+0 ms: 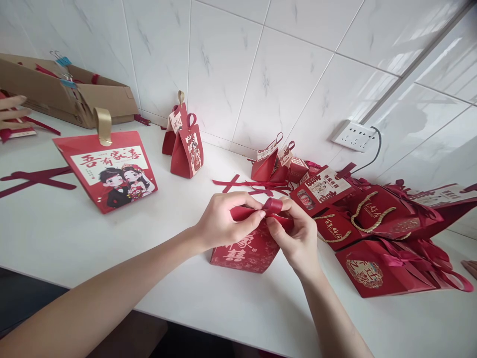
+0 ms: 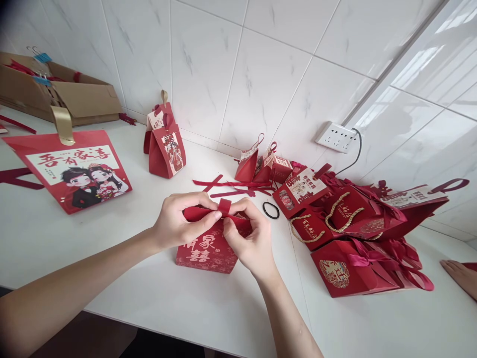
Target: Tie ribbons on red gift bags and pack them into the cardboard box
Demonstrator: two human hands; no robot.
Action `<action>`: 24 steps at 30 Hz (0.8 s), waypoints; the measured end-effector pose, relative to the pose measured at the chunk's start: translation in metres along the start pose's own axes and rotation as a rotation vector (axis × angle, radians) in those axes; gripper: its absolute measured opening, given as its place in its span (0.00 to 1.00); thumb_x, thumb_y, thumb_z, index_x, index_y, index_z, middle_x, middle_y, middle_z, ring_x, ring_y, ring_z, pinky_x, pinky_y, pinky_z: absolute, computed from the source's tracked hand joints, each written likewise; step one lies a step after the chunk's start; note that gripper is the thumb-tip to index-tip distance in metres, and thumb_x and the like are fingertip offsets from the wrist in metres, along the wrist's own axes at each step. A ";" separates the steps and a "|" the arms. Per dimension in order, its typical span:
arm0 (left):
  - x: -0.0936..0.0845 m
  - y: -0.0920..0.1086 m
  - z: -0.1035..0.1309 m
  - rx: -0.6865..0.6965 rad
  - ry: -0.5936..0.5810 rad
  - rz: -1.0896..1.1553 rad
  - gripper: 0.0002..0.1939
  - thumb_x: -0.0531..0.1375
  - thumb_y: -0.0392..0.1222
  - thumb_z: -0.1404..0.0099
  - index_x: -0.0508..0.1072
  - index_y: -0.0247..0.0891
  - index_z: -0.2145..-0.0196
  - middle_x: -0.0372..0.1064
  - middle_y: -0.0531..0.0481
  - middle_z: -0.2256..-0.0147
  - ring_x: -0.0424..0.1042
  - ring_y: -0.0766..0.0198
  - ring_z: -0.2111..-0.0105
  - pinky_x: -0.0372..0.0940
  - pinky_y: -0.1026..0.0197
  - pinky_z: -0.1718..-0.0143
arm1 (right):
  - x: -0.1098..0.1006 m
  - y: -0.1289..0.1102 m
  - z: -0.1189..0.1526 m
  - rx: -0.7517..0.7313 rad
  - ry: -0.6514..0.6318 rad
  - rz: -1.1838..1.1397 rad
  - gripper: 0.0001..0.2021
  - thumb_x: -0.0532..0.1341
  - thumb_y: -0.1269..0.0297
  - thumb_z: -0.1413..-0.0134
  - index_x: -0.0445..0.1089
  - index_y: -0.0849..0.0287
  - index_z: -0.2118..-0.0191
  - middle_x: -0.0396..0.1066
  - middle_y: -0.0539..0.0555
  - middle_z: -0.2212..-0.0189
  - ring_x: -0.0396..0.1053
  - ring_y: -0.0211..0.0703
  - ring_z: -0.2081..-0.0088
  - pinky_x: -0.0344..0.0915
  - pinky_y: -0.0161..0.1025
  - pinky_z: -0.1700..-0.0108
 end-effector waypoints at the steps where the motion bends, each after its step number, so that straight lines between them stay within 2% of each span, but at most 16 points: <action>1: 0.000 0.000 0.000 -0.005 -0.002 -0.003 0.03 0.61 0.34 0.44 0.72 0.36 0.75 0.75 0.52 0.75 0.72 0.68 0.77 0.68 0.68 0.75 | 0.000 0.000 0.000 0.001 0.001 0.003 0.05 0.58 0.73 0.48 0.68 0.56 0.68 0.66 0.48 0.71 0.64 0.36 0.69 0.62 0.34 0.67; 10: 0.000 -0.002 0.001 -0.034 -0.018 0.000 0.03 0.61 0.35 0.43 0.72 0.36 0.75 0.75 0.51 0.74 0.72 0.67 0.76 0.69 0.67 0.74 | 0.000 0.000 0.000 -0.035 0.008 0.019 0.05 0.59 0.71 0.46 0.69 0.55 0.65 0.69 0.49 0.68 0.67 0.39 0.65 0.65 0.36 0.62; 24: 0.000 -0.001 0.001 0.009 -0.001 -0.001 0.03 0.61 0.33 0.44 0.72 0.35 0.75 0.75 0.51 0.75 0.73 0.68 0.76 0.69 0.69 0.74 | -0.001 0.006 0.000 0.048 -0.054 -0.068 0.04 0.59 0.71 0.46 0.69 0.56 0.66 0.68 0.48 0.71 0.66 0.36 0.69 0.64 0.33 0.68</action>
Point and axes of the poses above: each hand's wrist, its own z-axis away from the middle knuckle, its own x-axis out of the palm, y = z × x, the point moved 5 cm from there along -z, towards the middle knuckle
